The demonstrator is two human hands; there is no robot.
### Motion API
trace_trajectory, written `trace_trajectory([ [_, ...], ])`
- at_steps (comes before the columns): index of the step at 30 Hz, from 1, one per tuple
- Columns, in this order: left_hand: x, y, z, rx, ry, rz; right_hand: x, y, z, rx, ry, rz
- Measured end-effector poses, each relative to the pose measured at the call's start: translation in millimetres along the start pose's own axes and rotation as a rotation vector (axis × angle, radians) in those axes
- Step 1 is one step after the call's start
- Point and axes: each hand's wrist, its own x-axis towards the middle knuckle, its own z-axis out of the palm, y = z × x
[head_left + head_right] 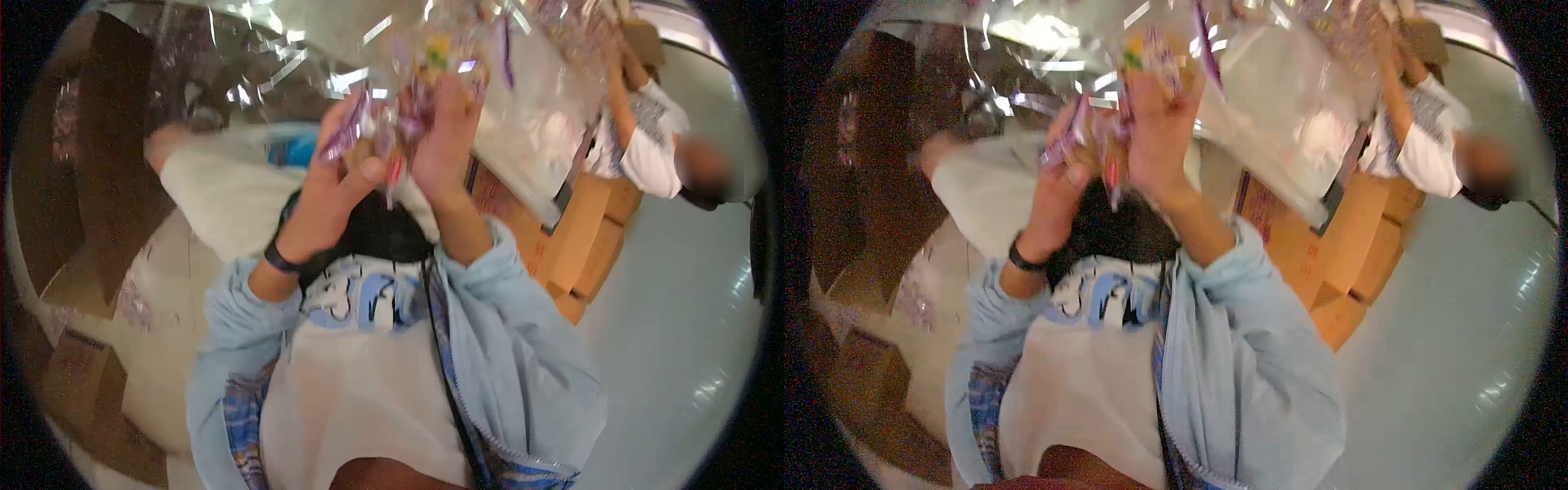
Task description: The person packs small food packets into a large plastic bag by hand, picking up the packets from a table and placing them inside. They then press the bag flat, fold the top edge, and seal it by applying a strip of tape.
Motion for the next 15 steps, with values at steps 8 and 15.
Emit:
trace_trajectory([
  [8, -46, 16, -7, 0.304, 0.135, 0.013, -29, -4, 0, 0.408, -0.442, -0.133],
  [15, -77, 17, -13, 0.003, 0.277, 0.222, -27, -17, -32, 0.116, -0.586, -0.043],
])
